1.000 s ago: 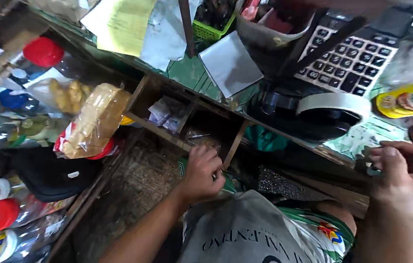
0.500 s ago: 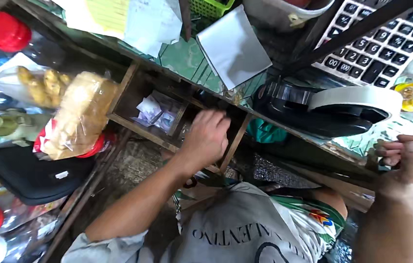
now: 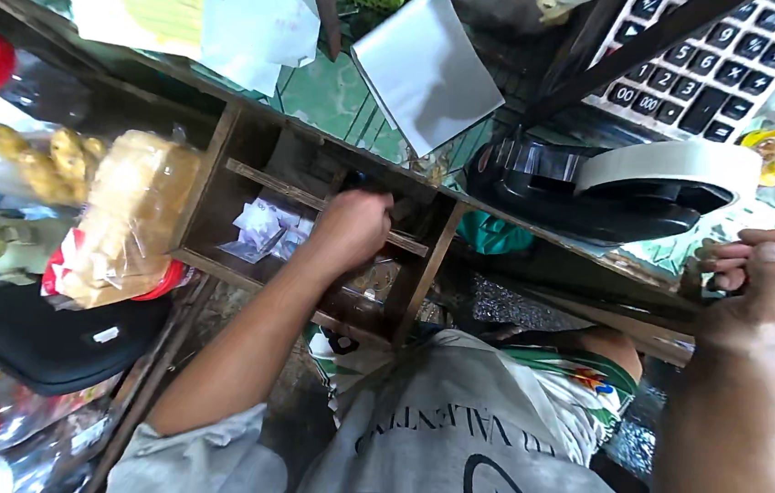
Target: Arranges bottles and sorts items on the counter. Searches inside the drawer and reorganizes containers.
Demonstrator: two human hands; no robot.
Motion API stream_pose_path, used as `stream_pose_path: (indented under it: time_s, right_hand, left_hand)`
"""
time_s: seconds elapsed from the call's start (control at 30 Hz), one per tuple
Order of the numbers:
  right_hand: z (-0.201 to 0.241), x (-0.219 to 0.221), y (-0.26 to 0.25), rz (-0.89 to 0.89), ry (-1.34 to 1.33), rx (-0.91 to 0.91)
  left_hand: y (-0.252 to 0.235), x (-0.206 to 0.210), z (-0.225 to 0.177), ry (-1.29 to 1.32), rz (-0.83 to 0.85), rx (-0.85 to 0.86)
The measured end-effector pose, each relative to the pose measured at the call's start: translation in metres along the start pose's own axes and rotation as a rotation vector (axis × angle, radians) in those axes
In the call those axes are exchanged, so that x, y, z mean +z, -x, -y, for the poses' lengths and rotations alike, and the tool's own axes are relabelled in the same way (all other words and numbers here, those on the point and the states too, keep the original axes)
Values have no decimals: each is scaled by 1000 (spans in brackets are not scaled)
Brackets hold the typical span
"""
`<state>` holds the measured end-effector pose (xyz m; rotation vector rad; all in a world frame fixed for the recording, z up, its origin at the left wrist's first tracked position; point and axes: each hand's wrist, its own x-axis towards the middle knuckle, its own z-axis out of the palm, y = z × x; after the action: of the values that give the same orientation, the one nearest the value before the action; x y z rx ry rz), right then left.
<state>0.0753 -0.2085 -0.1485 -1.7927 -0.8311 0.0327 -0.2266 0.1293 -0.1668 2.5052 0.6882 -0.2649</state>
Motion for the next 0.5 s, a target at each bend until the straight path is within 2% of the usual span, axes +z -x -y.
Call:
stream_pose_path:
  time_s: [0.13, 0.2, 0.37, 0.5]
  right_hand:
    - [8, 4, -1, -12, 14, 9]
    - [11, 6, -1, -17, 14, 16]
    - [13, 9, -2, -8, -10, -29]
    - [13, 9, -2, -11, -13, -52]
  left_hand:
    - [-47, -18, -15, -186, 362, -129]
    - [-59, -23, -21, -223, 452, -165]
    - [-57, -20, -22, -213, 303, -163]
    - [-51, -26, -19, -222, 296, -160]
